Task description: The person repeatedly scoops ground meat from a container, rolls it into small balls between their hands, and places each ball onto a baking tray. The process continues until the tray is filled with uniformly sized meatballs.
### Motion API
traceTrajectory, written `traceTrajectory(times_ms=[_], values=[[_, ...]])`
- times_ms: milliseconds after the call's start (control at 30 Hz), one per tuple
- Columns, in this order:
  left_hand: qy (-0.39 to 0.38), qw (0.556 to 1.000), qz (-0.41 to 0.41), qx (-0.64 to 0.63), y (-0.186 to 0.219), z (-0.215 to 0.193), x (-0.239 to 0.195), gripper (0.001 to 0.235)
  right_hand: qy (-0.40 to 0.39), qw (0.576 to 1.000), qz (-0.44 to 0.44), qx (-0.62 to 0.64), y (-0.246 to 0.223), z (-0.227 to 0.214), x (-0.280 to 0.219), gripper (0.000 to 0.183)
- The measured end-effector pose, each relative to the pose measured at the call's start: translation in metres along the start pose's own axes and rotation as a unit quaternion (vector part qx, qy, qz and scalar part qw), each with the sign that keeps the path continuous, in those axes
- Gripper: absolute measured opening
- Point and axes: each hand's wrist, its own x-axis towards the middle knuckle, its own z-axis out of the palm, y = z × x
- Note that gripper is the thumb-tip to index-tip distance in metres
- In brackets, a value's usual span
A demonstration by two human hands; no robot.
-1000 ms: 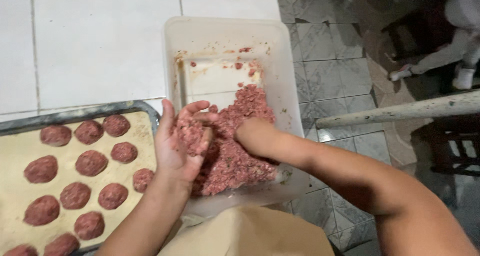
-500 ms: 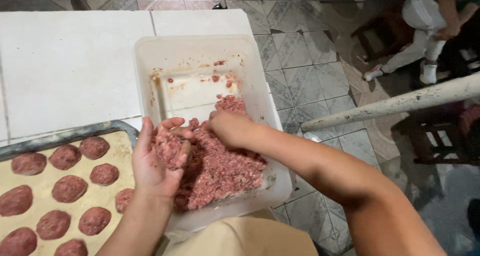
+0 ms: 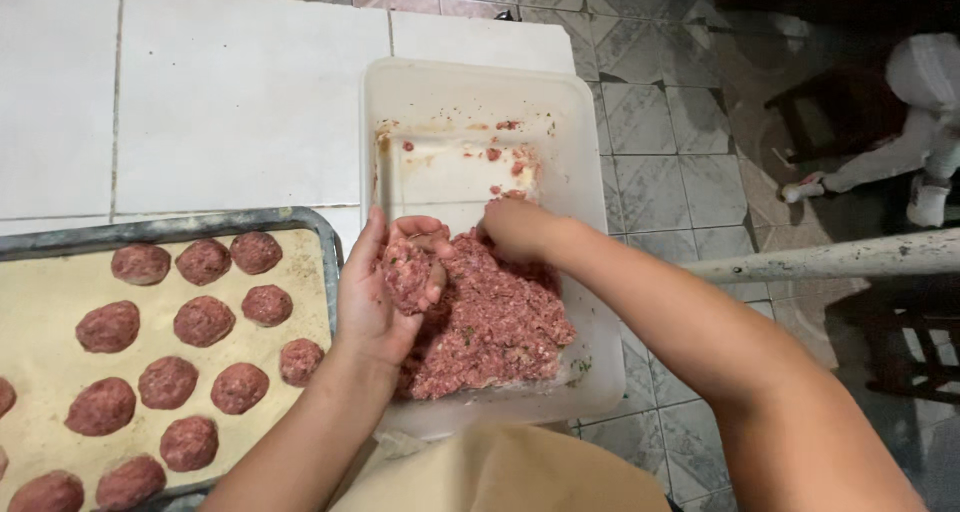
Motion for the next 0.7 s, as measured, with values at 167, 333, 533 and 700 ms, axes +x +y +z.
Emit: traceTrajectory(times_ms=[167, 333, 533, 700], values=[[-0.01, 1.0, -0.007, -0.003, -0.001, -0.001, -0.004, 0.059, -0.024, 0.995, 0.007, -0.097, 0.006, 0.013, 0.011, 0.026], [-0.017, 1.0, -0.009, 0.006, -0.001, 0.002, -0.002, 0.058, -0.08, 0.99, 0.001, -0.112, -0.018, -0.041, -0.029, 0.038], [0.012, 0.999, -0.039, 0.015, -0.003, 0.011, -0.003, 0.062, -0.112, 0.985, 0.033, 0.124, -0.031, -0.106, -0.076, 0.028], [0.032, 0.997, -0.047, -0.046, -0.003, 0.024, -0.003, 0.064, 0.302, 0.934, -0.037, 0.187, -0.071, -0.134, -0.126, 0.026]])
